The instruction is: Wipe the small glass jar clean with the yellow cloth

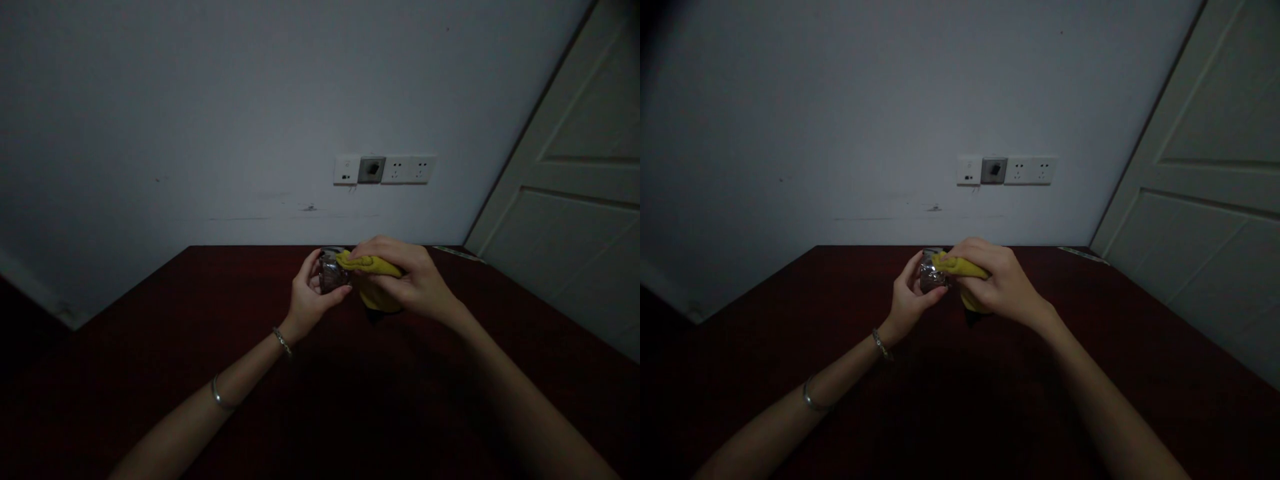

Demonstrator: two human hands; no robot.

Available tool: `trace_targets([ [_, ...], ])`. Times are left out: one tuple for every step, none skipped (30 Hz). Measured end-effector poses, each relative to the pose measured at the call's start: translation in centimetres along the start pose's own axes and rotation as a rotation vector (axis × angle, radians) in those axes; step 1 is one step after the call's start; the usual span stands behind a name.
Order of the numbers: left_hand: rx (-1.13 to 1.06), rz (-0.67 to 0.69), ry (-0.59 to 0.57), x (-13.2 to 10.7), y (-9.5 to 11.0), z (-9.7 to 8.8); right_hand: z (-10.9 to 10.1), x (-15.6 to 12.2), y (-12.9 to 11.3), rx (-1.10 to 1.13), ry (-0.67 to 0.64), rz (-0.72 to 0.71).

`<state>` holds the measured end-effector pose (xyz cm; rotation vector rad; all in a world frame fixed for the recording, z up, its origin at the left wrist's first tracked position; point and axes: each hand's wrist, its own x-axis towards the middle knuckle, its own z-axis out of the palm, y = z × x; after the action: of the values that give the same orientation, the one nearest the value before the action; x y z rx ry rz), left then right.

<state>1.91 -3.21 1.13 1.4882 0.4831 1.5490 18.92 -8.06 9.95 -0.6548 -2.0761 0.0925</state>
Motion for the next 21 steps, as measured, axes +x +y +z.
trace_targets([
  [0.003,-0.004,-0.003,-0.1,-0.1,-0.2,-0.1,0.0,0.1,0.038,-0.019,0.044],
  [0.003,-0.009,-0.007,-0.1,-0.1,-0.4,-0.3,0.0,0.2,0.079,-0.033,0.101],
  [0.002,-0.017,-0.011,-0.2,0.0,-0.5,-0.5,0.0,0.4,0.121,-0.033,0.162],
  [0.004,-0.024,-0.015,-0.3,0.0,-0.7,-0.6,0.0,0.6,0.156,-0.018,0.218],
  [0.011,-0.03,-0.019,-0.4,0.1,-0.8,-0.8,-0.1,0.9,0.173,0.017,0.262],
  [0.025,-0.034,-0.022,-0.4,0.2,-1.0,-0.9,-0.1,1.1,0.167,0.062,0.288],
  [0.044,-0.038,-0.025,-0.5,0.3,-1.0,-1.1,-0.1,1.3,0.139,0.107,0.294],
  [0.065,-0.041,-0.029,-0.5,0.4,-1.1,-1.1,-0.1,1.4,0.094,0.137,0.278],
  [0.083,-0.042,-0.034,-0.6,0.4,-1.1,-1.2,-0.1,1.4,0.042,0.144,0.248],
  [0.097,-0.043,-0.041,-0.6,0.4,-1.0,-1.1,-0.1,1.4,-0.009,0.129,0.21],
  [0.105,-0.044,-0.053,-0.6,0.4,-0.9,-1.0,-0.1,1.3,-0.051,0.1,0.165],
  [0.111,-0.042,-0.068,-0.6,0.3,-0.8,-0.8,-0.1,1.1,-0.083,0.065,0.114],
  [0.116,-0.04,-0.084,-0.6,0.1,-0.7,-0.5,-0.2,1.0,-0.108,0.033,0.061],
  [0.123,-0.039,-0.101,-0.6,0.0,-0.5,-0.2,-0.3,0.9,-0.129,0.003,0.011],
  [0.132,-0.04,-0.115,-0.7,-0.1,-0.4,0.1,-0.4,0.8,-0.148,-0.023,-0.032],
  [0.141,-0.042,-0.124,-0.7,-0.2,-0.3,0.5,-0.4,0.8,-0.168,-0.045,-0.068],
  [0.149,-0.041,-0.127,-0.7,-0.3,-0.2,0.8,-0.5,0.8,-0.187,-0.066,-0.096],
  [0.158,-0.039,-0.129,-0.6,-0.4,-0.1,1.0,-0.5,0.7,-0.205,-0.088,-0.113],
  [0.168,-0.034,-0.131,-0.6,-0.4,-0.1,1.2,-0.6,0.7,-0.219,-0.108,-0.126],
  [0.177,-0.023,-0.134,-0.6,-0.4,-0.1,1.3,-0.6,0.7,-0.228,-0.127,-0.134],
  [0.183,-0.008,-0.136,-0.6,-0.5,-0.1,1.3,-0.5,0.7,-0.236,-0.142,-0.139],
])
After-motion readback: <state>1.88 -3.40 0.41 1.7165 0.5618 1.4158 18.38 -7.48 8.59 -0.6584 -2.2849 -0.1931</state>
